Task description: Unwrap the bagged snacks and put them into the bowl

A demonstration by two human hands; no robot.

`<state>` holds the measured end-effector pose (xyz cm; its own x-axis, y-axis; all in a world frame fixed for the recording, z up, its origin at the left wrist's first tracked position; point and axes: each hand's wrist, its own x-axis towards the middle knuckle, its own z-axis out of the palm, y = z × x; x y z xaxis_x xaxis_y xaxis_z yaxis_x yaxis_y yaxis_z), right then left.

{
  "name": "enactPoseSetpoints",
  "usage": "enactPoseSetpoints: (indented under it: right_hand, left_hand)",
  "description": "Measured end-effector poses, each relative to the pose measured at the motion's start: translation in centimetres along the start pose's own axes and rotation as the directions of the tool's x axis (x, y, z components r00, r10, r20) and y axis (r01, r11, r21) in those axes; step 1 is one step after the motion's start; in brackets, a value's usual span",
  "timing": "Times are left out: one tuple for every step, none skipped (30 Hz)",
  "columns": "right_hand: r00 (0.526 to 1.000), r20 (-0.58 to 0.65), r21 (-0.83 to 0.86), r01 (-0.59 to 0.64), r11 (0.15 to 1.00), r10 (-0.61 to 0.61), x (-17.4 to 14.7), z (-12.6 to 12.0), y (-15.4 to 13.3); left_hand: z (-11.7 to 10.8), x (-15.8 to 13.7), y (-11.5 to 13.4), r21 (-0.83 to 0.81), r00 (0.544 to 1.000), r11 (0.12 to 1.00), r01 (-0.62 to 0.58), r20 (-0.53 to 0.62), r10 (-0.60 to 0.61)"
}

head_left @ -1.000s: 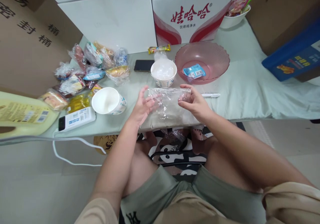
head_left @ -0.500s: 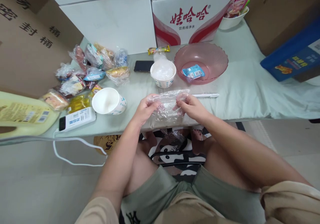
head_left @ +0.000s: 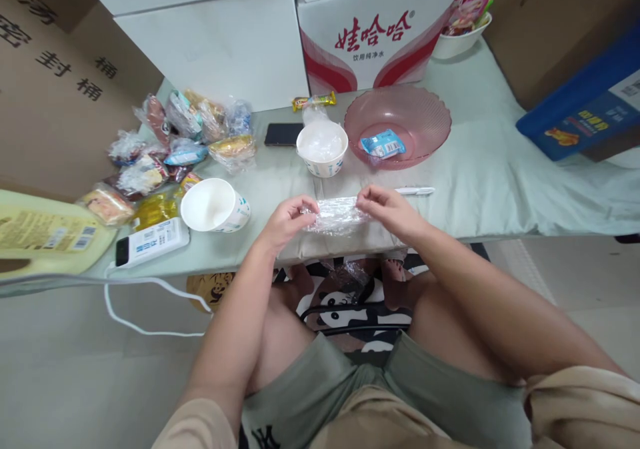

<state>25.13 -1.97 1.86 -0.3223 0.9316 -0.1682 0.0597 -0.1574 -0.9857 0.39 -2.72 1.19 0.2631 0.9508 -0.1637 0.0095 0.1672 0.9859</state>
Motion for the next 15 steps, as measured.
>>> enactPoseSetpoints:
  right_hand:
    - [0.999,-0.035,-0.058,-0.005,0.998,0.003,0.1,0.1,0.2]
    - [0.998,-0.066,-0.09,-0.016,0.996,0.01,0.2,0.2,0.4]
    - [0.995,-0.096,-0.102,-0.03,0.994,0.021,0.3,0.3,0.6]
    - [0.991,-0.13,-0.101,-0.044,0.994,0.031,0.4,0.4,0.7]
    - [0.985,-0.171,-0.093,-0.049,0.994,0.033,0.5,0.4,0.8]
    - [0.976,-0.216,-0.081,-0.038,0.996,0.02,0.6,0.3,0.9]
    - [0.967,-0.256,-0.072,-0.012,0.997,-0.007,0.7,0.3,0.8]
    - [0.957,-0.289,-0.071,0.023,0.997,-0.043,0.8,0.2,0.8]
    - [0.947,-0.312,-0.078,0.059,0.995,-0.081,0.8,0.1,0.7]
    - [0.94,-0.32,-0.091,0.089,0.992,-0.114,0.7,0.0,0.5]
    - [0.94,-0.312,-0.11,0.109,0.988,-0.139,0.6,0.1,0.4]
    - [0.943,-0.292,-0.129,0.125,0.984,-0.159,0.4,0.1,0.2]
    - [0.948,-0.265,-0.143,0.144,0.979,-0.178,0.2,0.3,0.0]
    - [0.953,-0.228,-0.147,0.168,0.975,-0.199,0.0,0.5,-0.1]
    - [0.959,-0.181,-0.141,0.195,0.971,-0.219,-0.2,0.8,-0.2]
  left_hand:
    - [0.1,0.2,-0.2,0.047,1.0,0.999,-0.004,-0.019,0.005]
    - [0.2,0.3,-0.5,0.068,0.999,0.998,-0.007,-0.034,0.01]
    - [0.3,0.5,-0.7,0.069,0.999,0.997,-0.017,-0.05,0.02]
    - [0.3,0.7,-0.8,0.061,0.996,0.997,-0.04,-0.074,0.044]
    - [0.2,0.9,-0.9,0.056,0.99,0.995,-0.079,-0.114,0.085]
    - [0.1,1.0,-1.0,0.061,0.975,0.99,-0.131,-0.175,0.14]
    - [-0.1,1.1,-1.1,0.081,0.947,0.98,-0.183,-0.254,0.198]
    - [-0.2,1.1,-1.2,0.114,0.909,0.968,-0.223,-0.335,0.249]
    - [-0.3,1.1,-1.3,0.151,0.87,0.958,-0.245,-0.401,0.286]
    - [-0.3,1.0,-1.4,0.181,0.847,0.952,-0.246,-0.437,0.302]
    - [-0.2,0.9,-1.5,0.199,0.848,0.952,-0.233,-0.437,0.299]
    - [0.1,0.8,-1.6,0.203,0.872,0.956,-0.212,-0.403,0.279]
    - [0.5,0.7,-1.7,0.193,0.906,0.963,-0.191,-0.344,0.248]
    - [1.0,0.6,-1.8,0.172,0.936,0.969,-0.174,-0.276,0.217]
    - [1.5,0.6,-1.9,0.145,0.957,0.975,-0.166,-0.213,0.195]
